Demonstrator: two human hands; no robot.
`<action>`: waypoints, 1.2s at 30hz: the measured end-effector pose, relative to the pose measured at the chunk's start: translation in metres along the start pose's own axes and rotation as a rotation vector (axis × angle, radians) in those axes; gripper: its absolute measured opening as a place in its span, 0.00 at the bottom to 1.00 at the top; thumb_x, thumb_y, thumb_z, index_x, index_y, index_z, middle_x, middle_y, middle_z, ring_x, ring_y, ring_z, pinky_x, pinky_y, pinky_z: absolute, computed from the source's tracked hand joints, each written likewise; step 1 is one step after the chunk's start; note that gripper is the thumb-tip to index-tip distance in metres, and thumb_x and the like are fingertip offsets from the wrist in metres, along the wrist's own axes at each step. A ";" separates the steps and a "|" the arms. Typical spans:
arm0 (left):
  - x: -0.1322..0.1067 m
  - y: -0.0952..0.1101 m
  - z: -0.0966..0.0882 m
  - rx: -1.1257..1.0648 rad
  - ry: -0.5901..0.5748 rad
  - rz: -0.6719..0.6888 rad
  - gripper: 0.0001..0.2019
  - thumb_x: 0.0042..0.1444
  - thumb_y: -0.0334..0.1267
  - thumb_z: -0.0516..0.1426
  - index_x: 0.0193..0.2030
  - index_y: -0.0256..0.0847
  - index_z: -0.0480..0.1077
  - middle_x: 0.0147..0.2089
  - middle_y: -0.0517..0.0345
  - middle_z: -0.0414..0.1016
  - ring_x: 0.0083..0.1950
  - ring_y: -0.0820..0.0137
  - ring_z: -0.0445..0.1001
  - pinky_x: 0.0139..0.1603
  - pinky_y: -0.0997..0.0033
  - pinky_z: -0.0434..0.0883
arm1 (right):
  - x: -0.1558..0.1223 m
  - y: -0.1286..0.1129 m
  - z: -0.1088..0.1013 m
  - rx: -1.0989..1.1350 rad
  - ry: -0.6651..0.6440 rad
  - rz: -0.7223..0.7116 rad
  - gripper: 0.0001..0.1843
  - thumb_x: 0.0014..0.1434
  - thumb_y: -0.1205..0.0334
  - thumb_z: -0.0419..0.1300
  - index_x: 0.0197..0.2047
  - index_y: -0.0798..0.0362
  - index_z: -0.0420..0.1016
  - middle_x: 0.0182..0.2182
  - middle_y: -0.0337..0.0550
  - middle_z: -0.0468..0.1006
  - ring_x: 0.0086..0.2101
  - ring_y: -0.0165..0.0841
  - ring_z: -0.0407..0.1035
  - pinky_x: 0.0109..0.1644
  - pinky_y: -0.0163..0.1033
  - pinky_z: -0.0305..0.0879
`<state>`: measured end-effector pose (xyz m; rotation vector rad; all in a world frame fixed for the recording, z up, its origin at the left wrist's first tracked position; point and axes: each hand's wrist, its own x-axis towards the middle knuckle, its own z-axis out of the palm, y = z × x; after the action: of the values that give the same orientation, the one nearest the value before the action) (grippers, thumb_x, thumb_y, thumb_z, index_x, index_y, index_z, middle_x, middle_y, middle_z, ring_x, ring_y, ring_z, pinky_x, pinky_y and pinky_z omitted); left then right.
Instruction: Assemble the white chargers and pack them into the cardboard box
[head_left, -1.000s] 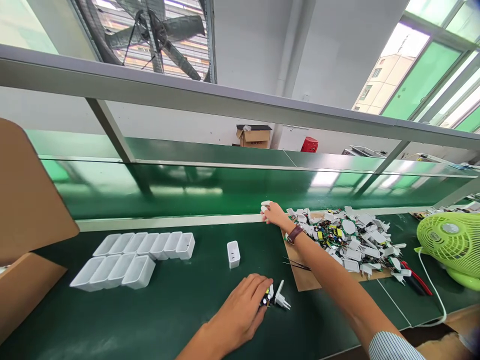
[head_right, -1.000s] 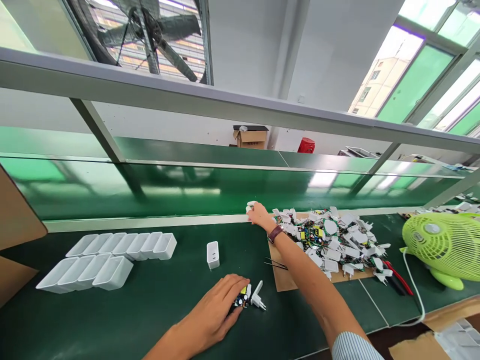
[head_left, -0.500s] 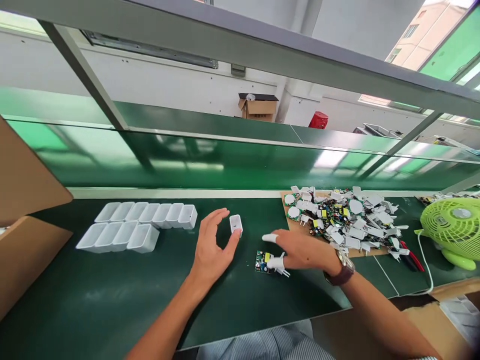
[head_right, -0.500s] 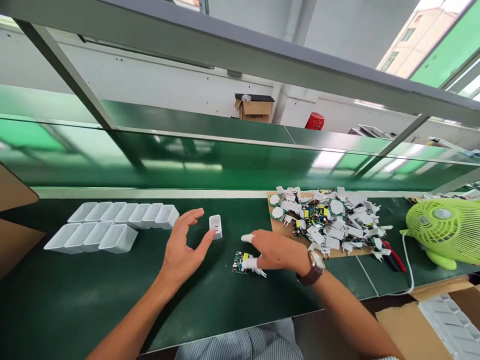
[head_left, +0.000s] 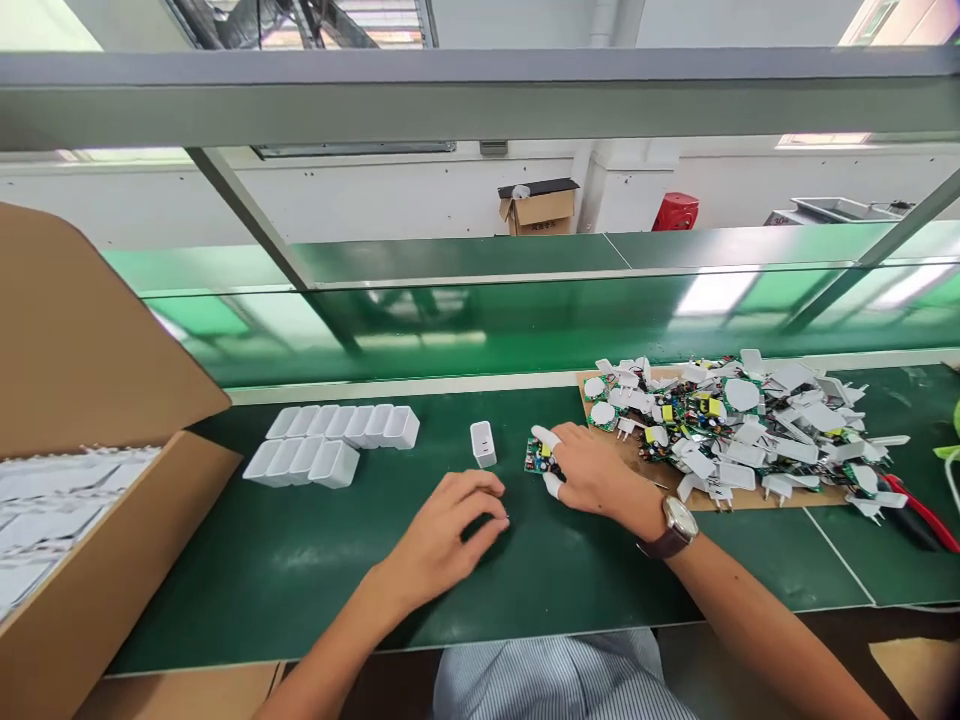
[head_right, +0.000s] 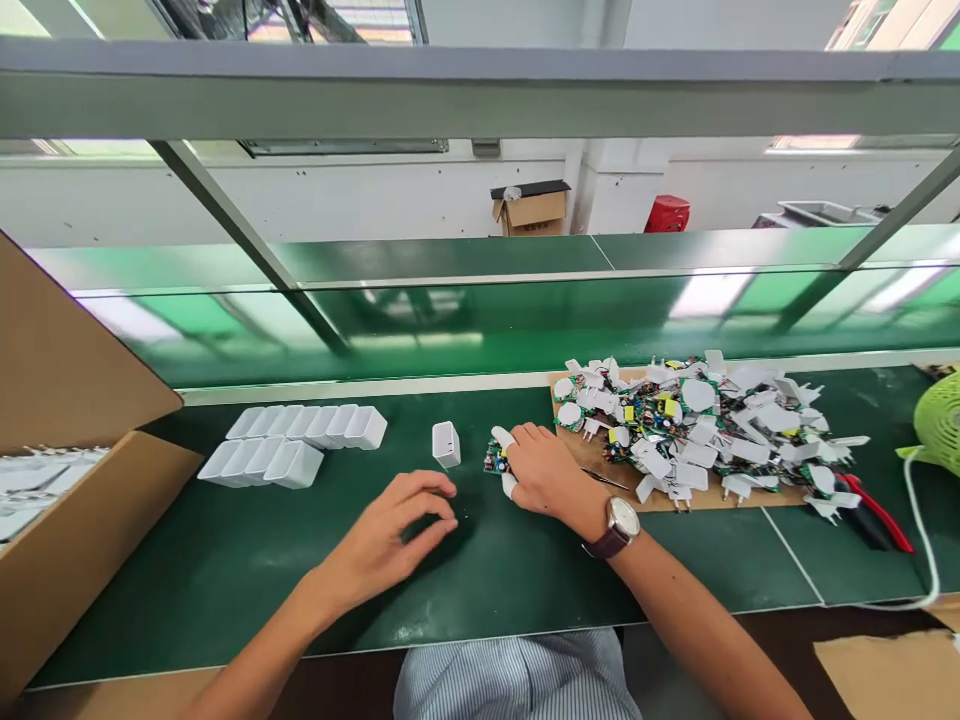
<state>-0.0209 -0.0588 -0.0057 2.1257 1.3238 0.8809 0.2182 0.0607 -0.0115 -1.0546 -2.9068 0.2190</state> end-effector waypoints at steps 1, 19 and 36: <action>0.000 -0.001 -0.004 0.012 0.105 -0.001 0.05 0.67 0.38 0.58 0.41 0.44 0.75 0.50 0.50 0.78 0.50 0.64 0.79 0.54 0.62 0.76 | 0.004 0.002 -0.002 -0.020 -0.005 0.005 0.09 0.59 0.67 0.58 0.42 0.59 0.77 0.43 0.58 0.74 0.45 0.47 0.66 0.48 0.49 0.63; 0.061 -0.096 0.021 -0.185 0.223 -0.303 0.30 0.55 0.48 0.66 0.64 0.44 0.68 0.54 0.50 0.78 0.51 0.58 0.79 0.57 0.54 0.75 | -0.026 -0.023 -0.004 0.423 -0.045 -0.084 0.19 0.66 0.59 0.62 0.59 0.53 0.73 0.53 0.55 0.77 0.50 0.46 0.73 0.56 0.51 0.69; 0.051 -0.115 0.018 -0.448 0.492 -0.442 0.32 0.57 0.53 0.65 0.65 0.44 0.66 0.55 0.49 0.76 0.51 0.60 0.77 0.54 0.58 0.75 | 0.064 -0.012 -0.009 0.819 0.178 0.226 0.14 0.68 0.63 0.55 0.54 0.51 0.77 0.53 0.50 0.81 0.53 0.41 0.76 0.60 0.49 0.72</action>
<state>-0.0600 0.0336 -0.0828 1.2522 1.5595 1.3934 0.1623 0.0936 -0.0010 -1.1274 -2.1591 1.1263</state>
